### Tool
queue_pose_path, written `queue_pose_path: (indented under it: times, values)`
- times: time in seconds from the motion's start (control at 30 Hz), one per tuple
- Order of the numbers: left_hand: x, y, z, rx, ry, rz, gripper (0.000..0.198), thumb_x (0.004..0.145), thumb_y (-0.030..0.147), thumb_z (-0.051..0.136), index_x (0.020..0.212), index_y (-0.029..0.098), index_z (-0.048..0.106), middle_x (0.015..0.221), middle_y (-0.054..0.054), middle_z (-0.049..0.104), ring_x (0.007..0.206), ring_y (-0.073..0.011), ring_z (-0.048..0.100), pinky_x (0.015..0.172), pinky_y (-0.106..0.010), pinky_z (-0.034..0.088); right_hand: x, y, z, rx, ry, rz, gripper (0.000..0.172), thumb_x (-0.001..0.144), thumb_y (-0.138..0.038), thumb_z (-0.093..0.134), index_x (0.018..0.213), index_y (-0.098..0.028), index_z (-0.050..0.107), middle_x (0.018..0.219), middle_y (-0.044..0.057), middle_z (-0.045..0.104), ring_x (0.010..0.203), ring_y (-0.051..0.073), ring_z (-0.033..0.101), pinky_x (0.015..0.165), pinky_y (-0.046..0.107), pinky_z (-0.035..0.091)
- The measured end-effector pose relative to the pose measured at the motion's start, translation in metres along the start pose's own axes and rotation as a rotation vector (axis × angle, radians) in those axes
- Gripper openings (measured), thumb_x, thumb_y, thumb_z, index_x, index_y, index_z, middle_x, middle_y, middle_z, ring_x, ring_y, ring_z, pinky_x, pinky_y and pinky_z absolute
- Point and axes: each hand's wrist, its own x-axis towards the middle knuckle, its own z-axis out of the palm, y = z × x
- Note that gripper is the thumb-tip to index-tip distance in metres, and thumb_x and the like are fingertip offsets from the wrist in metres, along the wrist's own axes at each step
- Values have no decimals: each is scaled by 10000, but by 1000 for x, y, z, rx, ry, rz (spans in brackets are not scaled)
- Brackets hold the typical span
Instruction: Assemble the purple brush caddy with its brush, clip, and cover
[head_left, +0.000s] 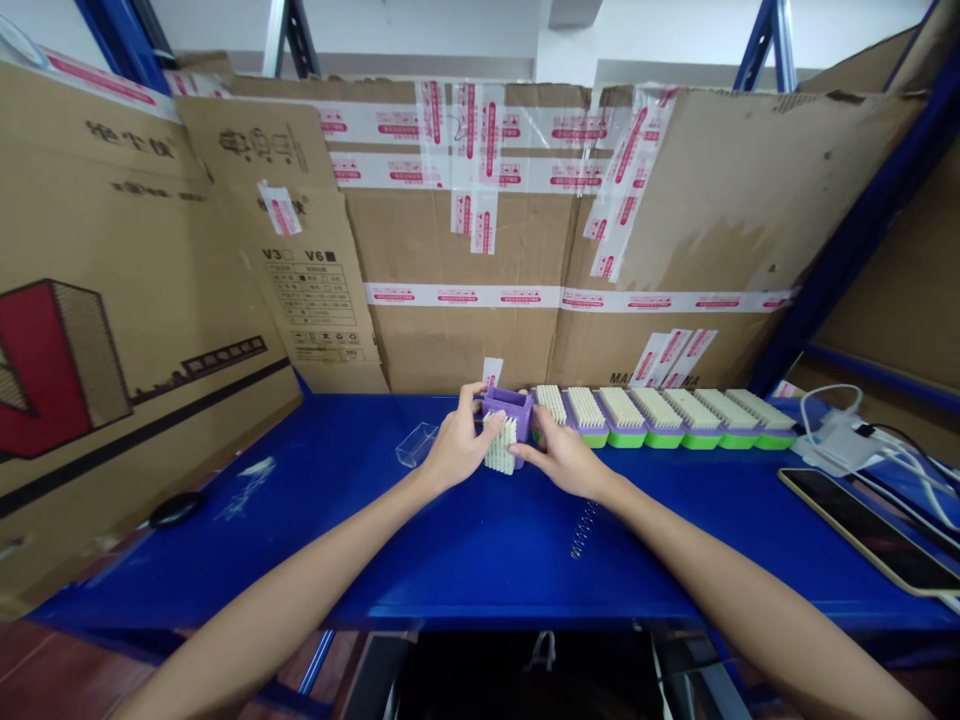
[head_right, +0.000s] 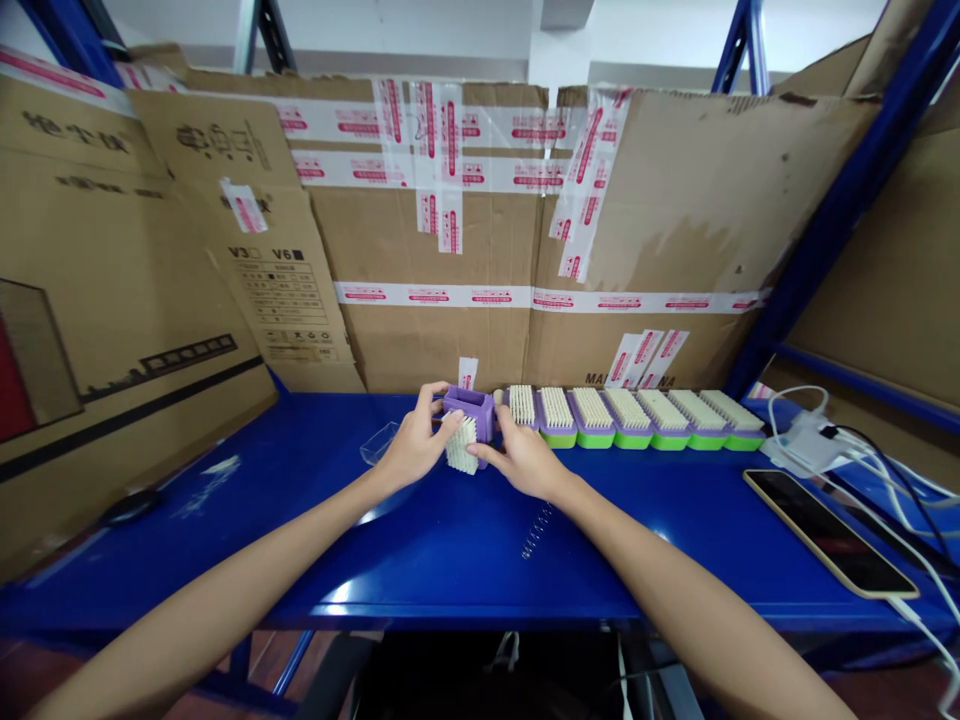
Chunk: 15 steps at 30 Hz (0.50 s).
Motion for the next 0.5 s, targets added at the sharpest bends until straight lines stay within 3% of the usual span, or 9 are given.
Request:
queue_pose_path:
  times: [0.27, 0.5]
  values:
    - [-2, 3, -3, 144, 7, 36, 719, 989, 413, 767, 1625, 258, 469, 1317, -125, 853, 1135, -332, 853, 1008, -484, 658, 0, -1, -1, -16, -9, 11, 640, 1109, -626, 673, 1548, -198, 488, 813, 14, 722, 708, 266, 722, 658, 364, 495]
    - [-3, -5, 2, 171, -38, 41, 896, 931, 359, 775, 1719, 244, 364, 1473, -165, 775, 1294, -382, 797, 1121, -560, 613, 1, 2, -2, -32, -9, 1, 648, 1112, -622, 668, 1556, -187, 483, 850, 26, 755, 720, 260, 727, 674, 353, 501]
